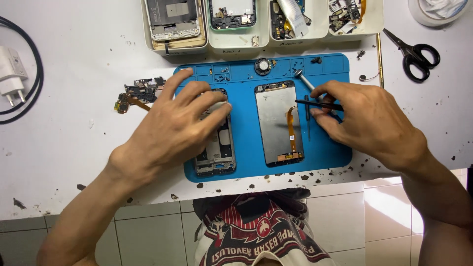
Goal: The person uses a black plastic spudger to pry open the edges of a smartphone chassis and carefully disconnects a ribbon cable from the internal components. They then flip the device over and continue to work on the screen assembly, using the tool to separate the display from the frame.
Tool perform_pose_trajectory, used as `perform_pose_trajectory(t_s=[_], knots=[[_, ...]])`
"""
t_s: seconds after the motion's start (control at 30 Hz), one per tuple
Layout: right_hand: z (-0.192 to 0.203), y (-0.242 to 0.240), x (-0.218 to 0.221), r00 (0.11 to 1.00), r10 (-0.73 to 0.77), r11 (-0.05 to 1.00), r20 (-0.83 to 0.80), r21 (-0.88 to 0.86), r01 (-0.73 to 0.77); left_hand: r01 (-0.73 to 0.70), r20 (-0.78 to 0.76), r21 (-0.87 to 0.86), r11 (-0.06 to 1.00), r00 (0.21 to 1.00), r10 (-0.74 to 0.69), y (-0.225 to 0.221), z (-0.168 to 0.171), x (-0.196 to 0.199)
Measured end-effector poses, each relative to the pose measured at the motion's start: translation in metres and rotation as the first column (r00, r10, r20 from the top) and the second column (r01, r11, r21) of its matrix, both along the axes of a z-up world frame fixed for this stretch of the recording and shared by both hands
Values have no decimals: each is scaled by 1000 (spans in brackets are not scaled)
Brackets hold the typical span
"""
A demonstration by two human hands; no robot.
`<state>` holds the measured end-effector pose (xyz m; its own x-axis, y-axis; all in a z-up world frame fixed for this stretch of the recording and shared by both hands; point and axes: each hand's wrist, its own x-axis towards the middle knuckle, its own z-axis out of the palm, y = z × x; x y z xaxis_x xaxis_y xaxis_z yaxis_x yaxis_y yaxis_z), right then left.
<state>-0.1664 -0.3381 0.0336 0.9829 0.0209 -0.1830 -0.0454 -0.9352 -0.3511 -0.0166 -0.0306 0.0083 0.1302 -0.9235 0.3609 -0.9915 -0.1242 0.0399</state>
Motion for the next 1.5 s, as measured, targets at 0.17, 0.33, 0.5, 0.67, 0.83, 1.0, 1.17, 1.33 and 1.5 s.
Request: perform_pose_trajectory(t_s=[0.17, 0.33, 0.5, 0.67, 0.83, 1.0, 1.17, 1.33, 1.5], knots=[[-5, 0, -9, 1000, 20, 998, 14, 65, -21, 104, -2, 205, 973, 994, -106, -32, 4, -18], [-10, -7, -21, 1000, -1, 997, 30, 77, -1, 225, -4, 268, 937, 973, -233, -71, -3, -35], [-13, -14, -52, 952, -157, 971, 261, 218, 100, 234, 48, 293, 927, 965, -258, -105, -24, -44], [-64, -14, -108, 686, -633, 736, 358, 553, 390, 240, 22, 429, 871, 961, -276, -132, -11, -54], [-92, -3, -127, 482, -801, 565, 355, 714, 413, 248, 75, 575, 779, 933, -352, -161, -11, -63], [-86, -4, -125, 450, -860, 440, 242, 797, 412, 268, 145, 603, 752, 889, -434, -174, -4, -65], [-86, -10, -125, 457, -867, 385, 199, 850, 360, 254, 251, 512, 821, 869, -425, -178, -8, -67], [-91, -13, -127, 463, -858, 399, 223, 858, 325, 276, 222, 518, 810, 871, -439, -176, 8, -59], [-94, -15, -129, 499, -830, 433, 249, 851, 297, 358, 29, 569, 740, 891, -454, -143, 28, -44]])
